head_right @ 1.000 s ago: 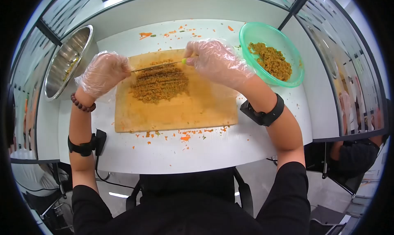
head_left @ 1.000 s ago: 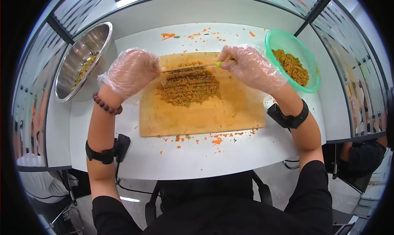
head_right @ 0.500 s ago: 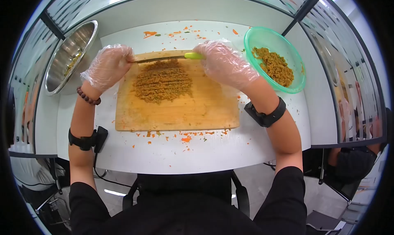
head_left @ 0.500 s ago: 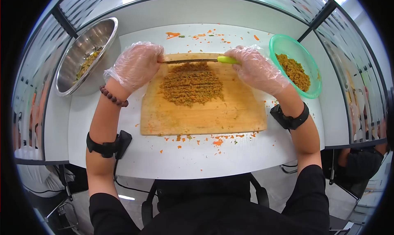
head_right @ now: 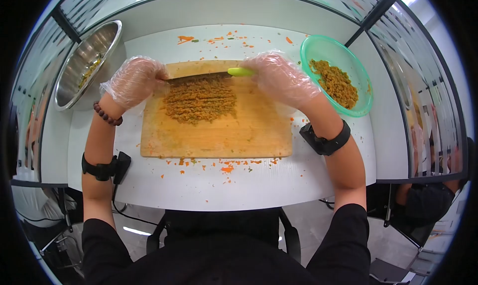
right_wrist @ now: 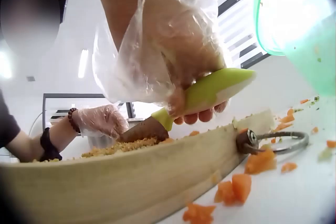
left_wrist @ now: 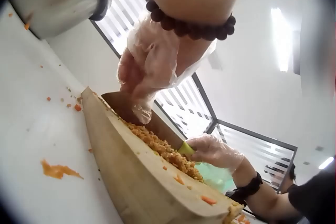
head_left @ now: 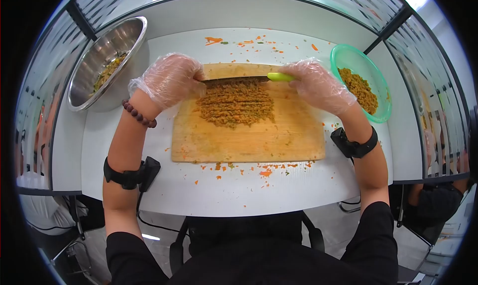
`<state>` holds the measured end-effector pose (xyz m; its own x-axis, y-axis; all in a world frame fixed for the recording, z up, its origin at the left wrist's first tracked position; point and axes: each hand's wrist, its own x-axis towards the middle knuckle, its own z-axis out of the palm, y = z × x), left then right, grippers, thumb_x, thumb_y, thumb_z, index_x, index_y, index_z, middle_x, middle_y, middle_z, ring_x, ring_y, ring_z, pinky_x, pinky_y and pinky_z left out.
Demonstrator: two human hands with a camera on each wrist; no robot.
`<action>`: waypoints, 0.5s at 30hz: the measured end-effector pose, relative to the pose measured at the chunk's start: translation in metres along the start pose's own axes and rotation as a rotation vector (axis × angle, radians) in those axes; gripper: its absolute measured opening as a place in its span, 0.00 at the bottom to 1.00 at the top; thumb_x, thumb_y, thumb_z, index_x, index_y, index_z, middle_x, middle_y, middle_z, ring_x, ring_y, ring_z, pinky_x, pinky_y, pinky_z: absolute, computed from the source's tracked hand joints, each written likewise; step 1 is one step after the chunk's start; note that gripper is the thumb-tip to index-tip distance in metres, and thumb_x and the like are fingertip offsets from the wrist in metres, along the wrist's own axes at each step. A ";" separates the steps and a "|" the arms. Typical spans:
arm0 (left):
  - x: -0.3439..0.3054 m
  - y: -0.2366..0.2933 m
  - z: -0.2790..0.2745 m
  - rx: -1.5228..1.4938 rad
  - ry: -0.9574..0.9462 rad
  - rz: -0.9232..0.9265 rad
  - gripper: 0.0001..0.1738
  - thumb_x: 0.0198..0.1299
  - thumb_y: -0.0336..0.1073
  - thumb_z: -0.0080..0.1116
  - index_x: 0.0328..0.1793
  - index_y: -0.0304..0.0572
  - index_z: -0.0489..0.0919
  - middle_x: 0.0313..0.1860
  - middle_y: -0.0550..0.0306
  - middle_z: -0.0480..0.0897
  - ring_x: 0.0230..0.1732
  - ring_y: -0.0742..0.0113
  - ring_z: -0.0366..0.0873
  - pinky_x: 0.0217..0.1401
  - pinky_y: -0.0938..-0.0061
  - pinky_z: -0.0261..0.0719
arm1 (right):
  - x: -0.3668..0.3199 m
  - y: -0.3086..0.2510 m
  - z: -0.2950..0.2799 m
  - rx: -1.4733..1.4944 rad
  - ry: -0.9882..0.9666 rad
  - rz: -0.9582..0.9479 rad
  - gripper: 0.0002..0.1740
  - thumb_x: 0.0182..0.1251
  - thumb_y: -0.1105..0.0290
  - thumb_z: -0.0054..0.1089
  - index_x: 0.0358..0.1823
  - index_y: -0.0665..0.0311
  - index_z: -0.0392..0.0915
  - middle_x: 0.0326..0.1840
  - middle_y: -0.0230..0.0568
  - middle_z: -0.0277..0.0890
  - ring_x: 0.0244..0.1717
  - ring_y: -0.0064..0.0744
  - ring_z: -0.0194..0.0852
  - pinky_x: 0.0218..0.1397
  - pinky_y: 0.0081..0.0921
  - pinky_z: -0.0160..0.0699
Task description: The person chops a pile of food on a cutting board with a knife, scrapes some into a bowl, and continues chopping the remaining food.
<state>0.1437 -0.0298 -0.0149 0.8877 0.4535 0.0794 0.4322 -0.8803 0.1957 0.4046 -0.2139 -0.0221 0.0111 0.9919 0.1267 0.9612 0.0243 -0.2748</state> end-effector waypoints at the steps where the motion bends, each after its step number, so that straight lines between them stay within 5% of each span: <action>1: 0.000 0.001 -0.001 -0.002 -0.042 -0.024 0.08 0.52 0.32 0.70 0.37 0.38 0.85 0.32 0.45 0.84 0.38 0.46 0.83 0.44 0.60 0.81 | 0.000 -0.001 -0.002 0.000 -0.047 0.022 0.19 0.60 0.80 0.60 0.54 0.69 0.82 0.47 0.56 0.83 0.52 0.57 0.79 0.58 0.42 0.77; 7: -0.008 0.003 -0.011 -0.048 0.086 0.078 0.07 0.52 0.31 0.69 0.36 0.37 0.83 0.31 0.43 0.83 0.37 0.44 0.82 0.43 0.59 0.80 | -0.009 -0.009 -0.024 0.002 0.026 -0.043 0.18 0.63 0.80 0.60 0.55 0.68 0.81 0.47 0.57 0.83 0.51 0.55 0.79 0.57 0.42 0.77; 10: -0.010 -0.001 -0.014 -0.038 0.223 0.121 0.09 0.52 0.35 0.69 0.35 0.39 0.83 0.32 0.43 0.83 0.39 0.43 0.81 0.43 0.57 0.79 | -0.014 -0.022 -0.038 0.092 0.007 0.085 0.20 0.63 0.80 0.60 0.57 0.65 0.81 0.47 0.56 0.83 0.51 0.54 0.80 0.59 0.42 0.77; 13: -0.007 0.006 -0.004 0.105 0.001 0.052 0.07 0.53 0.32 0.68 0.36 0.38 0.84 0.30 0.44 0.82 0.37 0.44 0.82 0.42 0.59 0.79 | -0.012 -0.001 -0.011 -0.016 0.007 -0.109 0.21 0.64 0.79 0.60 0.59 0.63 0.81 0.48 0.54 0.84 0.51 0.52 0.80 0.60 0.42 0.77; 15: -0.008 0.011 -0.003 0.073 0.003 0.032 0.06 0.54 0.32 0.68 0.34 0.38 0.84 0.29 0.44 0.82 0.37 0.45 0.82 0.42 0.59 0.80 | -0.016 0.002 0.003 0.036 0.002 -0.058 0.23 0.64 0.81 0.59 0.61 0.60 0.81 0.48 0.52 0.85 0.51 0.51 0.80 0.62 0.42 0.77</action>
<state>0.1407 -0.0432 -0.0105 0.9008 0.4254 0.0874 0.4143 -0.9021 0.1207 0.4059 -0.2291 -0.0281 -0.0435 0.9884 0.1456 0.9497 0.0861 -0.3010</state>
